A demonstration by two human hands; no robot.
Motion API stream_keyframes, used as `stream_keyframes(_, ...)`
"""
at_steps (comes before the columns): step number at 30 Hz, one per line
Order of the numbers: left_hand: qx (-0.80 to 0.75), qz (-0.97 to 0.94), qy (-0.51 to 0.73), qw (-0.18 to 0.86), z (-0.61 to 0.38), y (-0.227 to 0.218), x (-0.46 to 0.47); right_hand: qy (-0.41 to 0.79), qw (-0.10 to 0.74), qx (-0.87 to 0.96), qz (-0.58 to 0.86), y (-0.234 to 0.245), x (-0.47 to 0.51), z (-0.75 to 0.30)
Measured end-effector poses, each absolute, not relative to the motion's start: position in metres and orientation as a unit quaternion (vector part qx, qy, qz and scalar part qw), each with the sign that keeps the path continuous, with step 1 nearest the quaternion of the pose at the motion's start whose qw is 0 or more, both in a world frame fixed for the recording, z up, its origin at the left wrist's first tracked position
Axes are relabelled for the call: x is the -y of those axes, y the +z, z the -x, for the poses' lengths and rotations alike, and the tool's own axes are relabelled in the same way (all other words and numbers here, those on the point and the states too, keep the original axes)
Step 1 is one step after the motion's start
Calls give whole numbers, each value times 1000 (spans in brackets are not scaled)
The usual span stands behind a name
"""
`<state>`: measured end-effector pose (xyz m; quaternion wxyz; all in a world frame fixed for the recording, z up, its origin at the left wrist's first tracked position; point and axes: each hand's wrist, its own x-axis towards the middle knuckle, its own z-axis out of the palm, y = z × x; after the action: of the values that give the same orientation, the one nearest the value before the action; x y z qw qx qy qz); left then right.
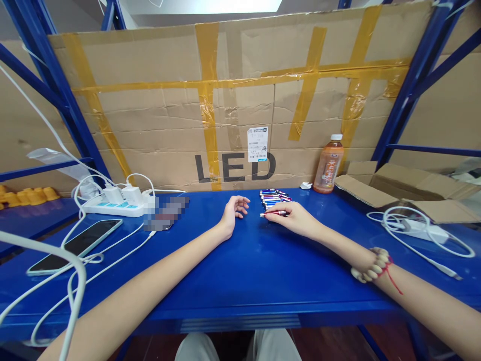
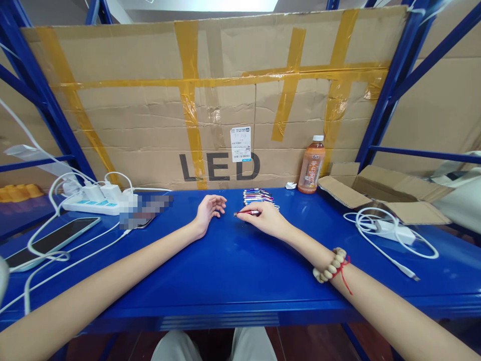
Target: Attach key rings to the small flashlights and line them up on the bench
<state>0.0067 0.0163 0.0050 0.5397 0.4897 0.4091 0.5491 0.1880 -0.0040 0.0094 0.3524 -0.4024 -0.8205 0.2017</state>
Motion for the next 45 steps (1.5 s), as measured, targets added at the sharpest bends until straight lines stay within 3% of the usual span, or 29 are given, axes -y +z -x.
stream_keyframes(45,-410,-497,545,537,-6,6,-13,238,352,818,388,8,1,-190)
